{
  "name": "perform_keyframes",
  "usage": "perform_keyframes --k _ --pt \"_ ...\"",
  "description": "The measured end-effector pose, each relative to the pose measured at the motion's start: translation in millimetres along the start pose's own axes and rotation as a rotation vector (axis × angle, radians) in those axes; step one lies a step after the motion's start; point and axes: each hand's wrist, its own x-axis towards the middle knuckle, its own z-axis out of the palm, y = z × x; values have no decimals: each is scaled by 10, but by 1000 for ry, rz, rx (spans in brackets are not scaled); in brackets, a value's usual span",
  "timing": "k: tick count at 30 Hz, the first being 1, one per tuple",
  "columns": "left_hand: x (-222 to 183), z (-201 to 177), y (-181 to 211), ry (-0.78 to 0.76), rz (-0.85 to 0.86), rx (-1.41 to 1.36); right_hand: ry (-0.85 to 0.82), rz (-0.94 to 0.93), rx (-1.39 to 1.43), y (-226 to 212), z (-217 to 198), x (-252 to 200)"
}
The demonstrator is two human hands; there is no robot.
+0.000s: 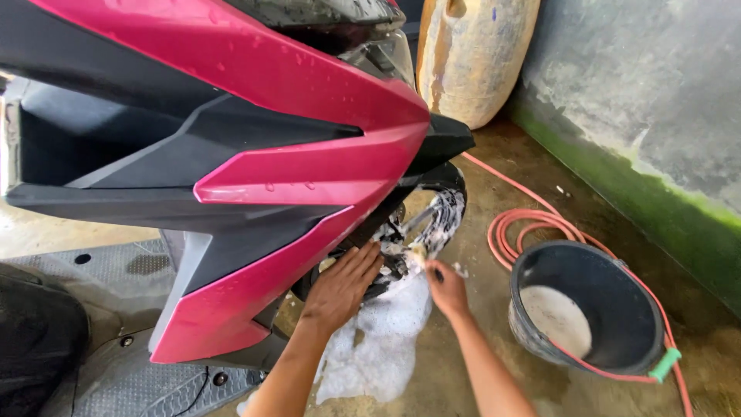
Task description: The person scrubs the front wheel and tire of a pink and black motorcycle using a brush and soapy water. They repeatedly dip the brush into a bucket to reload soap and clean the spokes, rim, and tire surface.
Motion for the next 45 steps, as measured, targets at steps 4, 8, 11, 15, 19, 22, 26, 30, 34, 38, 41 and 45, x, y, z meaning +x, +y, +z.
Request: perform_keyframes --k 4,8,11,15,19,22,26,30,34,38,41,45 --pt "9 116 8 72 13 2 32 -89 139 499 268 -165" --pt "8 149 21 57 12 10 214 -139 151 552 349 -206" --pt "7 148 35 38 8 25 70 1 251 331 273 -275" --pt "5 137 35 57 -3 51 187 -45 67 43 272 -450" --pt "-12 208 38 92 -6 60 -2 -35 157 355 588 -386" --pt "-75 130 4 112 -16 114 141 11 77 189 598 -468" --pt "-150 123 -58 129 -17 203 54 112 377 249 759 -403" --pt "-179 145 -61 112 -33 196 130 171 357 157 702 -453" --pt "-185 148 -65 106 -30 193 -39 222 535 211 818 -466" --pt "-161 194 -60 113 -32 184 56 147 423 310 820 -470" --pt "-120 180 -59 154 -32 172 48 95 447 394 831 -396" --pt "-139 168 -43 149 -40 153 57 64 377 406 876 -353"
